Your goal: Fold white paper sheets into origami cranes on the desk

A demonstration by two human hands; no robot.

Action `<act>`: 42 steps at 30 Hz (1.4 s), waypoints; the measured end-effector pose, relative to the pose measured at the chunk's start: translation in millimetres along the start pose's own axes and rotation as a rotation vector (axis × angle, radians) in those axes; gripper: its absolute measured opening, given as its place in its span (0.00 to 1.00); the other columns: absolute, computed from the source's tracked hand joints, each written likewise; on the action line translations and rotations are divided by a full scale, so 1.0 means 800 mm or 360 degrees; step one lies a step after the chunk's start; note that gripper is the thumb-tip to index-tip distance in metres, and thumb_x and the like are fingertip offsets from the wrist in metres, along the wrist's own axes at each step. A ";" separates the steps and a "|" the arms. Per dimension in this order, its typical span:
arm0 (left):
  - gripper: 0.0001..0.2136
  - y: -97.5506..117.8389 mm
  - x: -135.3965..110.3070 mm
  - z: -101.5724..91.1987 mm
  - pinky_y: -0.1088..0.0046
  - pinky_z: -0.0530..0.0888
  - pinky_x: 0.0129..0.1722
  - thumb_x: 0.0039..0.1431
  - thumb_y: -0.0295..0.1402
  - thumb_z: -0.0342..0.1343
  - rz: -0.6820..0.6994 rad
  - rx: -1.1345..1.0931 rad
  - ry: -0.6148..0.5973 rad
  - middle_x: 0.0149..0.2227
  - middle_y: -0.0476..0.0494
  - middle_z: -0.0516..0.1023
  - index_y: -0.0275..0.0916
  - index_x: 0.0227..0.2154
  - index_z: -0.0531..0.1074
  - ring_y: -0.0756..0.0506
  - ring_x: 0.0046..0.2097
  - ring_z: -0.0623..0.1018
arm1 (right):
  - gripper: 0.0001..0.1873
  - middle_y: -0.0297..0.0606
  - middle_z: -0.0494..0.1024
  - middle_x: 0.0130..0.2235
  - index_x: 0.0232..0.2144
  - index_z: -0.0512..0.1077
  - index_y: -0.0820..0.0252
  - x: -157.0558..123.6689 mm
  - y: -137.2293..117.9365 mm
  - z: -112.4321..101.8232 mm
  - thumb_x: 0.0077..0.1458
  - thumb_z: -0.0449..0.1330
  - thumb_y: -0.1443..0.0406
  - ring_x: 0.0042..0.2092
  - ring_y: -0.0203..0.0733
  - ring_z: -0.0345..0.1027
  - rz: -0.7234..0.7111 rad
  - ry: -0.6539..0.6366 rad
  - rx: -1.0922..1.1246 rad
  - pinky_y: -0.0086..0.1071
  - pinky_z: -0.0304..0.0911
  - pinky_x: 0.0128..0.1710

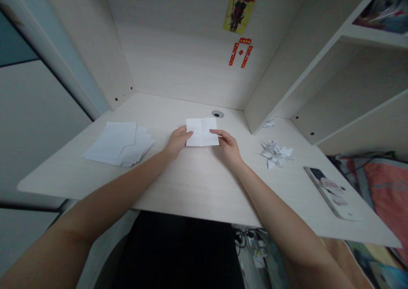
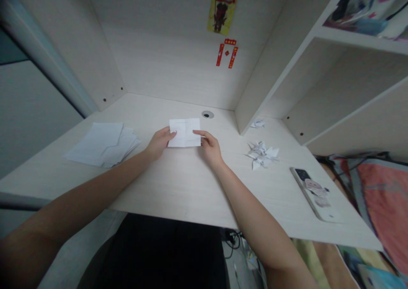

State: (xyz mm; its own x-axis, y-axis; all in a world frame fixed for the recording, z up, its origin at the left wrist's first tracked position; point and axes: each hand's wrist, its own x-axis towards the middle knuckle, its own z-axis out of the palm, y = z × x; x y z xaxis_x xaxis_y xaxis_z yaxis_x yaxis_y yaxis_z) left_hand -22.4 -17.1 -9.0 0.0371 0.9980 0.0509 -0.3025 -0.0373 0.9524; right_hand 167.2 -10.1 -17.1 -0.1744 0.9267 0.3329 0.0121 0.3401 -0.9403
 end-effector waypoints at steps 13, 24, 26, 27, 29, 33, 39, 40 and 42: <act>0.17 0.015 -0.011 0.008 0.72 0.70 0.30 0.44 0.32 0.61 -0.0352 0.0127 0.0040 0.37 0.39 0.79 0.38 0.41 0.72 0.45 0.31 0.79 | 0.12 0.37 0.80 0.30 0.25 0.77 0.60 -0.006 -0.003 0.009 0.39 0.65 0.57 0.32 0.43 0.71 0.0027 0.0156 -0.0164 0.36 0.66 0.35; 0.19 0.003 -0.011 0.010 0.69 0.73 0.31 0.49 0.46 0.53 -0.0191 0.0083 0.0004 0.34 0.38 0.78 0.34 0.35 0.73 0.42 0.35 0.78 | 0.14 0.36 0.77 0.29 0.28 0.74 0.62 -0.006 -0.002 0.014 0.41 0.65 0.56 0.30 0.38 0.68 0.0164 0.0312 0.0201 0.32 0.64 0.32; 0.23 0.006 -0.014 0.012 0.70 0.72 0.29 0.51 0.51 0.51 -0.0081 0.0199 0.0020 0.32 0.39 0.78 0.33 0.33 0.74 0.43 0.33 0.77 | 0.14 0.36 0.77 0.30 0.29 0.74 0.61 -0.007 -0.002 0.016 0.41 0.65 0.57 0.30 0.38 0.68 0.0158 0.0275 0.0211 0.32 0.64 0.32; 0.23 0.008 -0.016 0.014 0.72 0.71 0.29 0.51 0.51 0.51 0.0004 0.0280 0.0004 0.32 0.39 0.78 0.33 0.33 0.74 0.44 0.33 0.76 | 0.15 0.36 0.77 0.30 0.29 0.73 0.61 -0.008 -0.003 0.017 0.41 0.65 0.57 0.30 0.38 0.68 0.0151 0.0265 0.0189 0.31 0.64 0.31; 0.20 0.012 -0.021 0.017 0.74 0.70 0.29 0.49 0.48 0.55 0.0166 0.0410 -0.0033 0.34 0.42 0.78 0.36 0.37 0.73 0.46 0.33 0.76 | 0.16 0.36 0.76 0.29 0.30 0.72 0.61 -0.010 -0.004 0.020 0.41 0.65 0.57 0.29 0.37 0.67 0.0121 0.0260 0.0126 0.31 0.63 0.30; 0.22 0.013 -0.027 0.019 0.74 0.70 0.33 0.45 0.41 0.61 0.0261 0.0468 -0.0146 0.38 0.41 0.79 0.38 0.45 0.71 0.45 0.36 0.76 | 0.21 0.36 0.77 0.32 0.37 0.69 0.58 -0.014 -0.008 0.024 0.40 0.66 0.56 0.29 0.37 0.68 0.0055 0.0278 0.0122 0.30 0.64 0.31; 0.18 0.003 -0.021 0.014 0.72 0.72 0.35 0.48 0.39 0.59 0.0297 0.0602 -0.0090 0.39 0.40 0.79 0.37 0.42 0.74 0.44 0.38 0.77 | 0.26 0.36 0.77 0.31 0.43 0.68 0.58 -0.016 -0.013 0.025 0.41 0.64 0.55 0.28 0.37 0.68 0.0094 0.0260 0.0104 0.30 0.63 0.29; 0.17 0.002 -0.020 0.014 0.72 0.72 0.36 0.49 0.39 0.59 0.0317 0.0617 -0.0075 0.40 0.40 0.79 0.37 0.41 0.75 0.44 0.39 0.77 | 0.23 0.36 0.77 0.31 0.41 0.70 0.59 -0.016 -0.013 0.025 0.43 0.63 0.54 0.28 0.37 0.67 0.0101 0.0251 0.0085 0.30 0.63 0.29; 0.16 0.001 -0.018 0.013 0.71 0.72 0.38 0.49 0.38 0.59 0.0363 0.0648 -0.0049 0.42 0.40 0.78 0.37 0.40 0.76 0.44 0.40 0.77 | 0.20 0.37 0.77 0.30 0.36 0.73 0.61 -0.015 -0.013 0.024 0.45 0.61 0.53 0.28 0.36 0.66 0.0103 0.0232 0.0061 0.30 0.62 0.29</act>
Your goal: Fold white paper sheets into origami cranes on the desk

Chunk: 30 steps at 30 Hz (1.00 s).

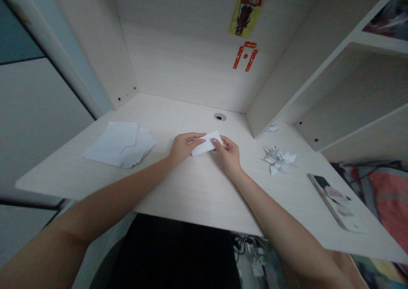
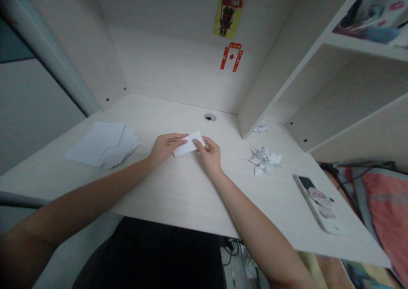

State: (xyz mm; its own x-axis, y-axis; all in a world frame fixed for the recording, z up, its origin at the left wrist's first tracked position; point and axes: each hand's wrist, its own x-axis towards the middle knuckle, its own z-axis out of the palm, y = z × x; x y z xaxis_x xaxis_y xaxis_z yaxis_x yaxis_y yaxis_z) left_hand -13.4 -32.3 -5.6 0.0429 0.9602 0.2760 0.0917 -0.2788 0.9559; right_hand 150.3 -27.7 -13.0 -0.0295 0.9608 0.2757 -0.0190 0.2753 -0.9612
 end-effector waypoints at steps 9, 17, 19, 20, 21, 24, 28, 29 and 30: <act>0.14 0.000 -0.001 -0.001 0.71 0.73 0.41 0.51 0.38 0.57 0.0052 0.0084 0.0038 0.42 0.41 0.79 0.37 0.39 0.77 0.44 0.42 0.77 | 0.15 0.32 0.73 0.23 0.26 0.75 0.60 0.000 0.002 -0.001 0.46 0.61 0.54 0.25 0.34 0.61 0.0049 0.0010 0.0015 0.29 0.57 0.27; 0.15 -0.001 -0.001 -0.002 0.72 0.73 0.40 0.52 0.38 0.56 0.0063 0.0149 -0.0011 0.43 0.41 0.78 0.37 0.40 0.76 0.44 0.42 0.77 | 0.15 0.32 0.71 0.22 0.25 0.74 0.61 -0.002 -0.001 -0.001 0.46 0.60 0.54 0.25 0.34 0.60 0.0058 0.0011 0.0004 0.29 0.56 0.27; 0.15 -0.002 -0.001 -0.002 0.72 0.72 0.40 0.53 0.38 0.55 0.0065 0.0160 -0.0031 0.43 0.41 0.78 0.37 0.40 0.76 0.44 0.43 0.77 | 0.15 0.32 0.70 0.22 0.25 0.74 0.61 -0.002 0.000 -0.001 0.46 0.60 0.54 0.25 0.35 0.60 0.0070 0.0024 0.0002 0.29 0.55 0.27; 0.14 -0.002 -0.001 -0.002 0.72 0.72 0.40 0.53 0.38 0.55 0.0067 0.0169 -0.0035 0.44 0.41 0.78 0.38 0.40 0.76 0.44 0.43 0.77 | 0.15 0.33 0.70 0.22 0.24 0.74 0.61 -0.002 0.000 -0.001 0.46 0.60 0.54 0.25 0.35 0.60 0.0076 0.0027 0.0007 0.29 0.55 0.26; 0.14 -0.002 -0.001 -0.002 0.72 0.72 0.40 0.53 0.38 0.55 0.0070 0.0178 -0.0036 0.44 0.42 0.78 0.38 0.40 0.76 0.45 0.43 0.77 | 0.15 0.33 0.70 0.22 0.24 0.74 0.61 -0.001 0.000 -0.001 0.46 0.60 0.54 0.25 0.34 0.60 0.0082 0.0027 0.0015 0.28 0.55 0.26; 0.14 -0.002 -0.001 -0.002 0.72 0.72 0.41 0.53 0.38 0.55 0.0081 0.0201 -0.0030 0.44 0.42 0.78 0.38 0.40 0.76 0.45 0.43 0.77 | 0.15 0.32 0.70 0.22 0.25 0.74 0.61 -0.001 0.001 -0.001 0.46 0.60 0.54 0.25 0.34 0.60 0.0082 0.0028 0.0037 0.28 0.56 0.26; 0.15 -0.003 -0.001 0.000 0.72 0.72 0.40 0.52 0.39 0.55 0.0077 0.0221 -0.0014 0.43 0.42 0.78 0.39 0.40 0.76 0.45 0.42 0.77 | 0.16 0.32 0.70 0.21 0.24 0.74 0.61 -0.001 0.000 -0.001 0.46 0.60 0.53 0.24 0.34 0.59 0.0078 0.0056 0.0021 0.28 0.56 0.26; 0.15 -0.003 -0.001 0.000 0.72 0.72 0.40 0.52 0.40 0.56 0.0075 0.0222 -0.0010 0.43 0.42 0.78 0.38 0.40 0.76 0.45 0.41 0.77 | 0.16 0.32 0.70 0.21 0.24 0.74 0.61 -0.001 0.000 -0.001 0.46 0.60 0.53 0.24 0.34 0.59 0.0077 0.0060 0.0013 0.28 0.56 0.26; 0.15 -0.002 -0.001 0.000 0.73 0.72 0.39 0.52 0.40 0.56 0.0074 0.0224 -0.0008 0.43 0.41 0.78 0.38 0.40 0.76 0.45 0.41 0.77 | 0.16 0.32 0.70 0.21 0.25 0.74 0.61 -0.001 0.000 0.000 0.46 0.60 0.53 0.24 0.34 0.59 0.0074 0.0061 0.0004 0.28 0.56 0.26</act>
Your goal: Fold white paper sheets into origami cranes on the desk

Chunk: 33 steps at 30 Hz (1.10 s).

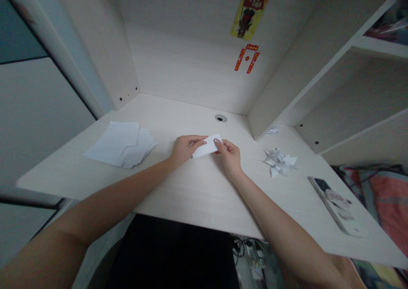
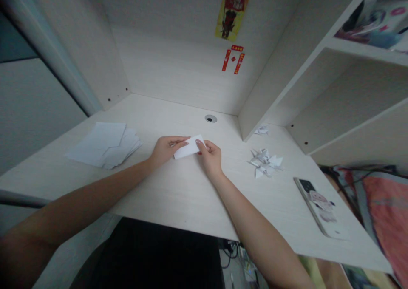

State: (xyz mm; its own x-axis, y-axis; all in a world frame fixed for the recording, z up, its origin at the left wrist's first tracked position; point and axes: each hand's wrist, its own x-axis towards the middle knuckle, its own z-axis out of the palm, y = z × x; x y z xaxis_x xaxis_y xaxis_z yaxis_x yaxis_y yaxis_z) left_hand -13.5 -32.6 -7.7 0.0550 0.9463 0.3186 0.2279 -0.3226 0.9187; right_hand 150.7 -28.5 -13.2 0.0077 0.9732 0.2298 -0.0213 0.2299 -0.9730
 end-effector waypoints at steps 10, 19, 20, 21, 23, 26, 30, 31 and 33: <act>0.17 0.013 -0.003 -0.003 0.76 0.70 0.31 0.51 0.39 0.57 0.0025 0.0015 0.0095 0.32 0.43 0.80 0.38 0.43 0.73 0.48 0.33 0.77 | 0.17 0.33 0.73 0.22 0.29 0.73 0.61 -0.002 -0.005 0.000 0.43 0.63 0.54 0.23 0.34 0.60 0.0087 -0.0126 0.0050 0.28 0.56 0.24; 0.18 0.015 0.000 -0.001 0.76 0.70 0.25 0.49 0.40 0.58 -0.0157 -0.0198 0.0090 0.31 0.42 0.80 0.34 0.40 0.74 0.48 0.28 0.77 | 0.20 0.27 0.60 0.13 0.20 0.74 0.63 -0.006 0.002 0.002 0.39 0.64 0.50 0.17 0.28 0.43 0.0225 -0.0356 -0.0182 0.27 0.38 0.17; 0.18 0.016 0.000 -0.001 0.76 0.70 0.24 0.49 0.40 0.58 -0.0179 -0.0217 0.0082 0.32 0.42 0.80 0.34 0.40 0.74 0.48 0.28 0.77 | 0.20 0.26 0.58 0.12 0.20 0.74 0.63 -0.006 0.001 0.001 0.40 0.63 0.50 0.17 0.27 0.42 0.0228 -0.0349 -0.0186 0.27 0.37 0.17; 0.18 0.016 0.000 -0.001 0.76 0.70 0.24 0.49 0.40 0.58 -0.0192 -0.0231 0.0079 0.32 0.42 0.80 0.34 0.40 0.74 0.48 0.28 0.77 | 0.20 0.26 0.58 0.12 0.20 0.74 0.63 -0.006 0.000 0.001 0.40 0.63 0.50 0.17 0.27 0.41 0.0237 -0.0345 -0.0188 0.27 0.36 0.17; 0.17 0.016 -0.001 0.000 0.77 0.70 0.24 0.49 0.40 0.58 -0.0201 -0.0251 0.0087 0.32 0.41 0.80 0.34 0.39 0.74 0.48 0.28 0.77 | 0.20 0.26 0.58 0.12 0.20 0.74 0.63 -0.005 -0.003 0.001 0.40 0.63 0.50 0.17 0.27 0.41 0.0258 -0.0339 -0.0185 0.27 0.35 0.17; 0.17 0.016 -0.001 0.000 0.77 0.70 0.24 0.49 0.41 0.58 -0.0185 -0.0275 0.0118 0.32 0.41 0.80 0.34 0.38 0.74 0.48 0.29 0.77 | 0.20 0.27 0.59 0.12 0.20 0.74 0.64 -0.004 -0.005 0.001 0.41 0.63 0.50 0.17 0.27 0.42 0.0264 -0.0357 -0.0174 0.27 0.35 0.16; 0.17 0.015 -0.001 0.000 0.76 0.70 0.25 0.49 0.41 0.58 -0.0162 -0.0291 0.0136 0.32 0.41 0.80 0.34 0.37 0.74 0.48 0.29 0.77 | 0.21 0.28 0.62 0.12 0.19 0.73 0.64 -0.003 -0.005 0.001 0.41 0.63 0.50 0.16 0.27 0.42 0.0283 -0.0367 -0.0155 0.27 0.35 0.17; 0.17 0.014 -0.001 0.000 0.76 0.70 0.26 0.48 0.41 0.58 -0.0168 -0.0290 0.0136 0.32 0.41 0.80 0.34 0.37 0.74 0.48 0.29 0.77 | 0.21 0.29 0.64 0.12 0.19 0.72 0.64 -0.003 -0.005 0.001 0.40 0.63 0.50 0.16 0.27 0.43 0.0282 -0.0360 -0.0157 0.27 0.36 0.17; 0.17 0.015 0.000 -0.001 0.76 0.70 0.26 0.48 0.42 0.58 -0.0177 -0.0285 0.0125 0.32 0.41 0.80 0.33 0.37 0.74 0.48 0.29 0.76 | 0.21 0.31 0.67 0.13 0.18 0.71 0.63 -0.004 -0.003 0.001 0.39 0.64 0.50 0.16 0.27 0.44 0.0260 -0.0330 -0.0168 0.27 0.37 0.17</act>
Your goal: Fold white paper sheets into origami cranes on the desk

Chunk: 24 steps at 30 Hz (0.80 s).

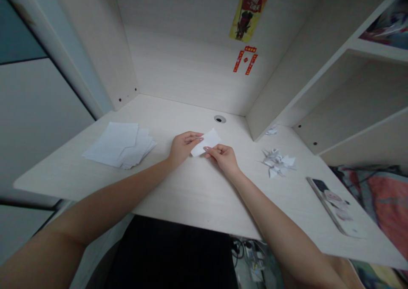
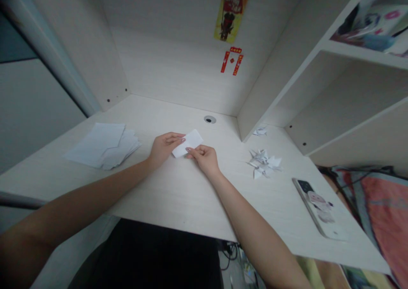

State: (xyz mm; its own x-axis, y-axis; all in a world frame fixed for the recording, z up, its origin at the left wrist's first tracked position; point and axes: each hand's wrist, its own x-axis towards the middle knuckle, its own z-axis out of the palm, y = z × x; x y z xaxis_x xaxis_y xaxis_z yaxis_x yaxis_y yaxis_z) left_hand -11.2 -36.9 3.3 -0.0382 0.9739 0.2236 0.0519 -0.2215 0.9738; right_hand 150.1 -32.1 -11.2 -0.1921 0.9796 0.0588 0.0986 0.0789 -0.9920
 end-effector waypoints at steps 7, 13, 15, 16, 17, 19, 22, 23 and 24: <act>0.21 0.004 -0.001 -0.003 0.77 0.69 0.27 0.48 0.42 0.59 0.0089 0.0112 -0.0173 0.33 0.44 0.79 0.37 0.45 0.71 0.49 0.31 0.76 | 0.21 0.33 0.69 0.15 0.18 0.71 0.64 0.000 0.004 0.001 0.40 0.64 0.50 0.17 0.28 0.47 -0.0139 0.0107 -0.0068 0.27 0.40 0.18; 0.16 -0.005 0.004 -0.007 0.79 0.65 0.23 0.48 0.45 0.57 0.0005 0.0303 -0.0284 0.26 0.49 0.76 0.35 0.31 0.75 0.51 0.27 0.73 | 0.20 0.31 0.66 0.14 0.17 0.71 0.63 -0.002 -0.001 0.000 0.42 0.63 0.51 0.17 0.28 0.46 -0.0166 0.0135 -0.0069 0.26 0.42 0.17; 0.17 -0.007 0.006 -0.007 0.79 0.66 0.24 0.46 0.44 0.59 -0.0056 0.0227 -0.0301 0.28 0.48 0.76 0.35 0.34 0.74 0.51 0.27 0.73 | 0.21 0.32 0.67 0.14 0.17 0.71 0.63 -0.001 -0.002 -0.002 0.42 0.63 0.50 0.18 0.29 0.48 -0.0156 0.0164 -0.0050 0.26 0.43 0.17; 0.18 -0.009 0.008 -0.006 0.79 0.67 0.25 0.45 0.42 0.60 -0.0098 0.0159 -0.0313 0.30 0.47 0.77 0.35 0.35 0.73 0.51 0.28 0.74 | 0.21 0.33 0.68 0.15 0.16 0.70 0.62 -0.001 -0.002 -0.003 0.42 0.63 0.50 0.18 0.29 0.50 -0.0150 0.0181 -0.0029 0.26 0.45 0.18; 0.19 -0.010 0.009 -0.005 0.78 0.68 0.27 0.43 0.41 0.62 -0.0144 0.0078 -0.0325 0.32 0.45 0.77 0.34 0.37 0.72 0.50 0.29 0.74 | 0.21 0.34 0.69 0.16 0.16 0.70 0.62 0.000 -0.002 -0.004 0.41 0.63 0.50 0.18 0.30 0.51 -0.0146 0.0197 -0.0001 0.26 0.46 0.18; 0.21 -0.013 0.010 -0.002 0.77 0.70 0.29 0.41 0.38 0.64 -0.0230 -0.0079 -0.0343 0.33 0.43 0.78 0.33 0.39 0.71 0.49 0.31 0.76 | 0.20 0.34 0.71 0.16 0.16 0.70 0.62 0.002 -0.001 -0.005 0.42 0.63 0.50 0.19 0.31 0.54 -0.0140 0.0225 0.0060 0.27 0.49 0.19; 0.23 -0.014 0.009 0.001 0.76 0.72 0.31 0.40 0.36 0.65 -0.0250 -0.0198 -0.0312 0.33 0.43 0.77 0.34 0.41 0.69 0.50 0.32 0.76 | 0.19 0.34 0.71 0.16 0.16 0.69 0.61 0.003 -0.001 -0.005 0.42 0.63 0.52 0.19 0.31 0.55 -0.0124 0.0247 0.0156 0.27 0.51 0.21; 0.22 -0.014 0.008 0.002 0.76 0.72 0.31 0.40 0.35 0.65 -0.0228 -0.0202 -0.0299 0.33 0.43 0.77 0.34 0.40 0.69 0.50 0.32 0.76 | 0.19 0.33 0.71 0.16 0.16 0.69 0.61 0.003 0.000 -0.004 0.42 0.64 0.52 0.19 0.31 0.56 -0.0119 0.0254 0.0191 0.27 0.51 0.21; 0.21 -0.013 0.007 0.002 0.76 0.72 0.31 0.41 0.36 0.64 -0.0201 -0.0187 -0.0295 0.33 0.43 0.77 0.34 0.40 0.69 0.50 0.31 0.76 | 0.18 0.33 0.71 0.17 0.16 0.69 0.61 0.003 0.000 -0.004 0.42 0.64 0.52 0.19 0.31 0.56 -0.0111 0.0260 0.0224 0.27 0.52 0.22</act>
State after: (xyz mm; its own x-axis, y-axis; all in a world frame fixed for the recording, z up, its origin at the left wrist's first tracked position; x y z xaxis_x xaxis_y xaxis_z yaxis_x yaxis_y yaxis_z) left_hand -10.4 -29.0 -5.4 0.1471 0.9842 0.0987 -0.0585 -0.0909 0.9941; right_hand 152.3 -28.9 -10.8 -0.0316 0.9905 0.1337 -0.0489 0.1321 -0.9900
